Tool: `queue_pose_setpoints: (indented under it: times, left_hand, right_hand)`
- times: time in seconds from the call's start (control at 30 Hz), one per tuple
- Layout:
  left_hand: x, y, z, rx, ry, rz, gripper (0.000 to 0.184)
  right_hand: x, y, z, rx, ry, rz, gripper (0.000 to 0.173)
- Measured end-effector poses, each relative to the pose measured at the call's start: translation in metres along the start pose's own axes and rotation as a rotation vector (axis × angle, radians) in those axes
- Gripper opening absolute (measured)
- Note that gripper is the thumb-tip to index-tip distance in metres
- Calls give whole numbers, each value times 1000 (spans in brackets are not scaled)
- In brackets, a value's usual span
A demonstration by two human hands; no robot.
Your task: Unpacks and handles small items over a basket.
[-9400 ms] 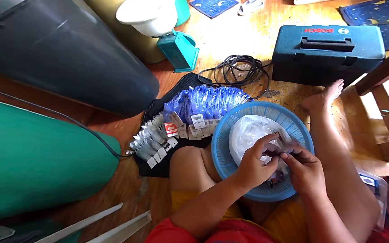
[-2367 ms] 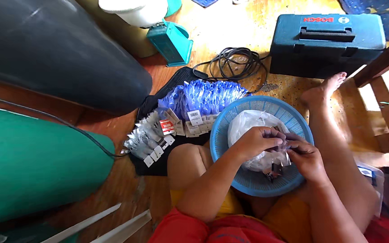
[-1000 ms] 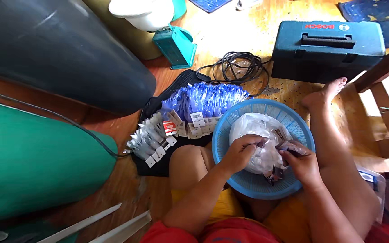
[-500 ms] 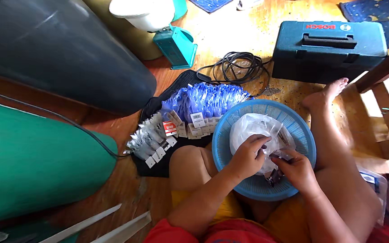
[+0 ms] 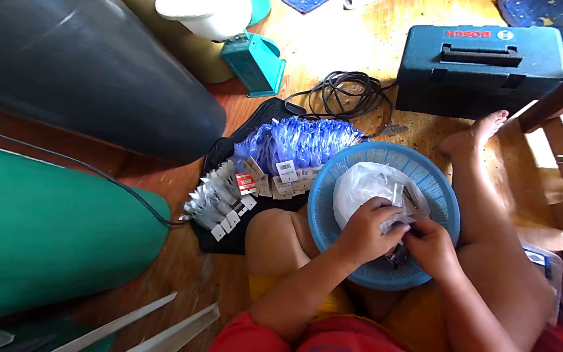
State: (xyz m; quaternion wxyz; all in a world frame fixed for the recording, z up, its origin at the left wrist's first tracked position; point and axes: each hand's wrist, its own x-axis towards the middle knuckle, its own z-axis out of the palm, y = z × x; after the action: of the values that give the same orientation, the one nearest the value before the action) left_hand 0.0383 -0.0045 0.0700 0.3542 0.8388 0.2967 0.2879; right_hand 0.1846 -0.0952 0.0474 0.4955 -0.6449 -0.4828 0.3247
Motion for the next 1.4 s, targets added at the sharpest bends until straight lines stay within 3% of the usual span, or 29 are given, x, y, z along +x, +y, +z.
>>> queue_pose_setpoints:
  times: [0.17,0.3,0.43,0.63,0.7,0.83,0.97,1.07,1.23,1.4]
  left_hand:
    - [8,-5,-3,-191,129,-127,21]
    - [12,-4,-10,-349,98,-281,19]
    - [11,0,-11,-378,14,-250,21]
    - [10,-4,-12,-438,106,-248,20]
    - [11,-3,-13,-370,53,-289,20]
    - [11,-1,-13,-233,-225,-338,35]
    - [11,3,-10,-245,-294,-385,28]
    - [15,6,-12,-256,-250,-382,22]
    - [15,6,-11,-275,-35,-273,20]
    - [8,11,-13,-354,67,-118,28]
  right_hand:
    - [-1,-1,0,19,-46,-8,10]
    - [-1,-2,0,138,-85,-38,10]
    - [-1,-2,4,240,-25,-85,10]
    - [-1,-1,-2,319,66,-132,10]
    - [-1,-1,-5,384,71,-169,11]
    - [-1,-1,-4,468,58,-196,12]
    - [-1,3,-1,507,30,-234,11]
    - [-2,3,-1,479,16,-212,11]
    - [-3,0,3,451,20,-146,11]
    - [-4,-3,7,444,37,-126,12]
